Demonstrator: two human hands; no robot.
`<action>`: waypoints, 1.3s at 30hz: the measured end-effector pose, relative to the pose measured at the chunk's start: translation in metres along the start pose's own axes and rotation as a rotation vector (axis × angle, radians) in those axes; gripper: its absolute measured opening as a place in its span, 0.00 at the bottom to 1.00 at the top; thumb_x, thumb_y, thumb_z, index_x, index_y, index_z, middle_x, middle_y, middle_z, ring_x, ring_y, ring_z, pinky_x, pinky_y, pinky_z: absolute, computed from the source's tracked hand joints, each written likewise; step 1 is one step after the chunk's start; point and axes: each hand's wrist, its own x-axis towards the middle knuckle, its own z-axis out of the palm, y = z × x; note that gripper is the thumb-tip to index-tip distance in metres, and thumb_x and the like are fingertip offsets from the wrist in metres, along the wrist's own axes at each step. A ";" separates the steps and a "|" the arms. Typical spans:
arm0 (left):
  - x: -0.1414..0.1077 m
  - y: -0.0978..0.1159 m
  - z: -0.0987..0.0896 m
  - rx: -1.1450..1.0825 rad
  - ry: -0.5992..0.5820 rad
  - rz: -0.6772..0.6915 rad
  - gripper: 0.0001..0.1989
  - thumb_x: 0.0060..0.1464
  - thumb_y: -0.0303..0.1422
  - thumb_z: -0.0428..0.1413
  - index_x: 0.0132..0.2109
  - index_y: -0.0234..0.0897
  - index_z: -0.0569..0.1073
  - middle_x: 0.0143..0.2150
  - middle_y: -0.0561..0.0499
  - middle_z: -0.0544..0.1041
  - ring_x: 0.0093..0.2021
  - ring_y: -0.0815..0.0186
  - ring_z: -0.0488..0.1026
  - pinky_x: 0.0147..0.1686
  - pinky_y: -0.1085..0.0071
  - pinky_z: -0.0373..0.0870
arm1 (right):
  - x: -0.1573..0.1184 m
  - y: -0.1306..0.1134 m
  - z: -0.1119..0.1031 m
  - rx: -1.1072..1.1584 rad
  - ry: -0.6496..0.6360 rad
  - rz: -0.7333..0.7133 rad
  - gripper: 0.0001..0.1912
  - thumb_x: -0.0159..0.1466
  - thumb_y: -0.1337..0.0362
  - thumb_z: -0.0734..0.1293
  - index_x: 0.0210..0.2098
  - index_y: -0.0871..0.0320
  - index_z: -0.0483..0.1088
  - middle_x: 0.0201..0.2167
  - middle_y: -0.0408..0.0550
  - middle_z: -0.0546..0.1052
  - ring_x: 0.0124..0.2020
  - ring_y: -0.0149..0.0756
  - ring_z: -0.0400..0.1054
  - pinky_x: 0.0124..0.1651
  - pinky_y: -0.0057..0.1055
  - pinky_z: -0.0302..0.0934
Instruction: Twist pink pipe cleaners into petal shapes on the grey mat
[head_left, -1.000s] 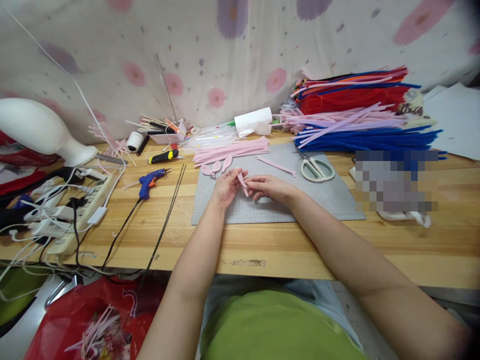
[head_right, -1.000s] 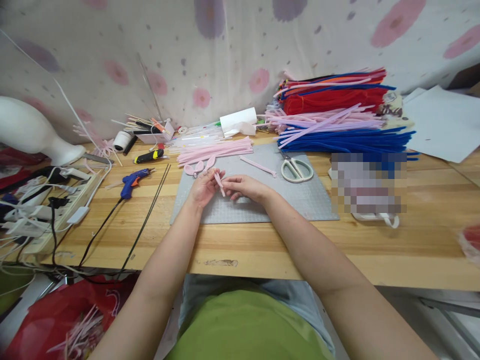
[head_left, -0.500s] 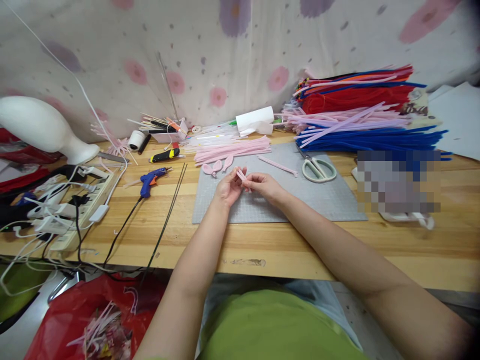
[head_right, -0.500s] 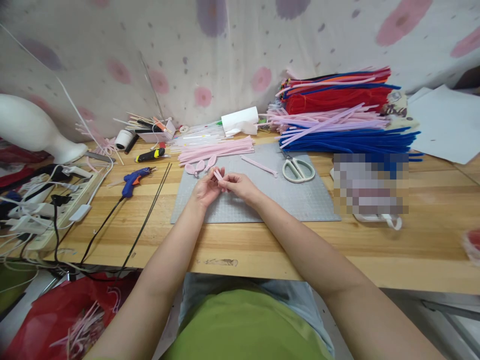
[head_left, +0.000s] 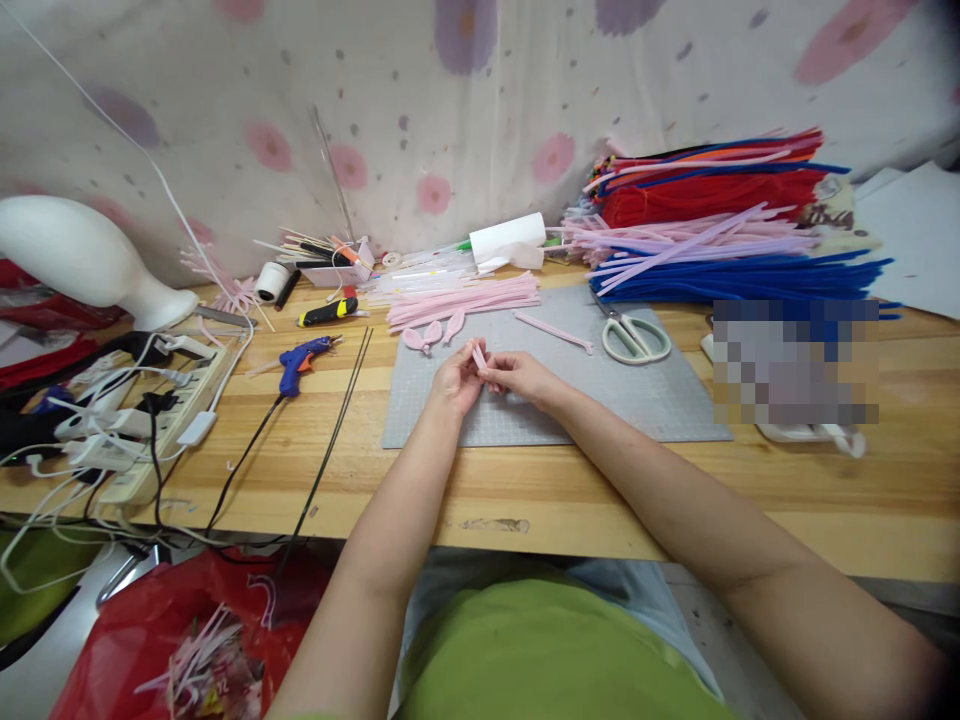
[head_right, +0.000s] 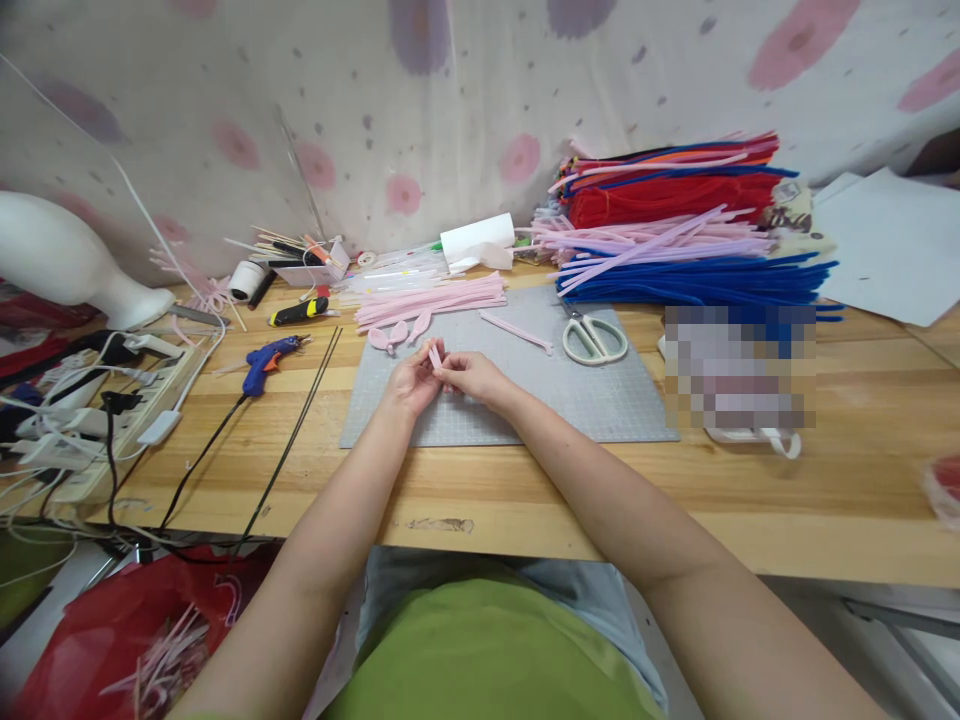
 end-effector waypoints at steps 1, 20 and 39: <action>0.000 0.000 0.000 0.013 -0.006 0.014 0.07 0.50 0.22 0.50 0.26 0.31 0.69 0.26 0.51 0.73 0.31 0.75 0.71 0.40 0.74 0.67 | 0.000 0.000 0.000 0.004 0.000 0.008 0.13 0.48 0.57 0.66 0.19 0.60 0.62 0.14 0.39 0.65 0.16 0.23 0.55 0.22 0.24 0.49; -0.002 0.004 -0.004 0.328 -0.136 0.054 0.09 0.51 0.32 0.51 0.32 0.30 0.73 0.33 0.45 0.76 0.35 0.68 0.73 0.39 0.70 0.66 | -0.004 -0.004 0.002 0.015 0.035 0.085 0.10 0.52 0.60 0.65 0.22 0.61 0.64 0.17 0.40 0.66 0.17 0.23 0.58 0.23 0.22 0.54; -0.002 0.005 -0.005 0.034 -0.264 -0.118 0.14 0.55 0.35 0.46 0.32 0.32 0.73 0.36 0.47 0.75 0.45 0.68 0.70 0.40 0.75 0.68 | -0.011 -0.005 -0.007 0.133 -0.107 0.031 0.15 0.51 0.54 0.65 0.24 0.61 0.65 0.18 0.39 0.66 0.20 0.22 0.57 0.25 0.23 0.50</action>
